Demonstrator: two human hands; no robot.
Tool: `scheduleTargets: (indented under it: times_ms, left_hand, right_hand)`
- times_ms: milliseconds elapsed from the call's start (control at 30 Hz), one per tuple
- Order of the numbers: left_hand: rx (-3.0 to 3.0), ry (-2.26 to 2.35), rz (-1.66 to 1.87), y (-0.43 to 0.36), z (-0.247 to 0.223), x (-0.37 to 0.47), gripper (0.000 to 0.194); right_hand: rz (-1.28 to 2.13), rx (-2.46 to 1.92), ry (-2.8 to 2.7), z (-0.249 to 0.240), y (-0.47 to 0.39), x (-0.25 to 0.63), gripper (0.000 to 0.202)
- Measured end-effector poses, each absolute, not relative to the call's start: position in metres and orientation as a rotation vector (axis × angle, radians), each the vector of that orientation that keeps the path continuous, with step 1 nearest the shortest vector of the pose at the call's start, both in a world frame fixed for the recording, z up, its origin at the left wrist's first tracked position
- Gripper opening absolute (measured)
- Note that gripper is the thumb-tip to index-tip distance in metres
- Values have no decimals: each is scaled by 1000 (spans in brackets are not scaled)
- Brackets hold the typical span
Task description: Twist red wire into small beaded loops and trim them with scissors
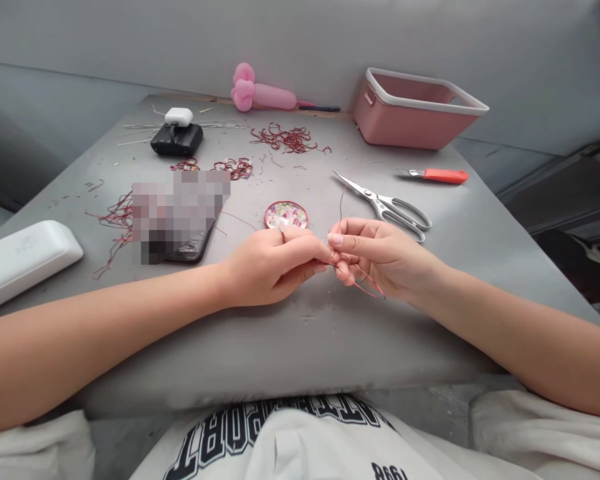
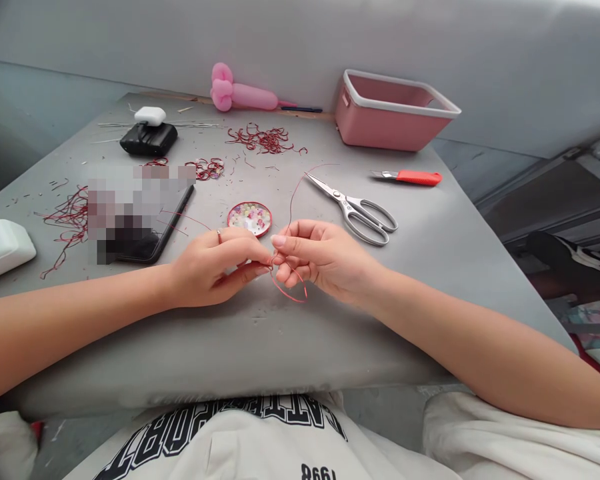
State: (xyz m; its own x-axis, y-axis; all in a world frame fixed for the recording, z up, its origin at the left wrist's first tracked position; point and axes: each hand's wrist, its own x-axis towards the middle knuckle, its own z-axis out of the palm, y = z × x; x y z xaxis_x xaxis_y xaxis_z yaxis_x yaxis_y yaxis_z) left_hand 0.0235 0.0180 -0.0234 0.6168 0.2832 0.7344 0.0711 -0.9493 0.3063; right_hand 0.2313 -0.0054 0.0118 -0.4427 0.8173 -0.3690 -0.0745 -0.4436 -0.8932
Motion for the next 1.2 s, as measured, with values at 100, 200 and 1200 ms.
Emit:
scheduleTargets:
  times_ms: [100,200,1200]
  left_hand:
    - [2534,419,1304,16,-20,23,7]
    - [2435,527,1322,14,-16,22,9]
    - [2034,744,1181,13,-16,25,6]
  right_hand:
    - [1695,-1234,-1189,7,-5,231,42]
    - [1170,-1195,-1462,-3,-2,233,54]
    - [-72,-608,-2256,-9,-15,233,17]
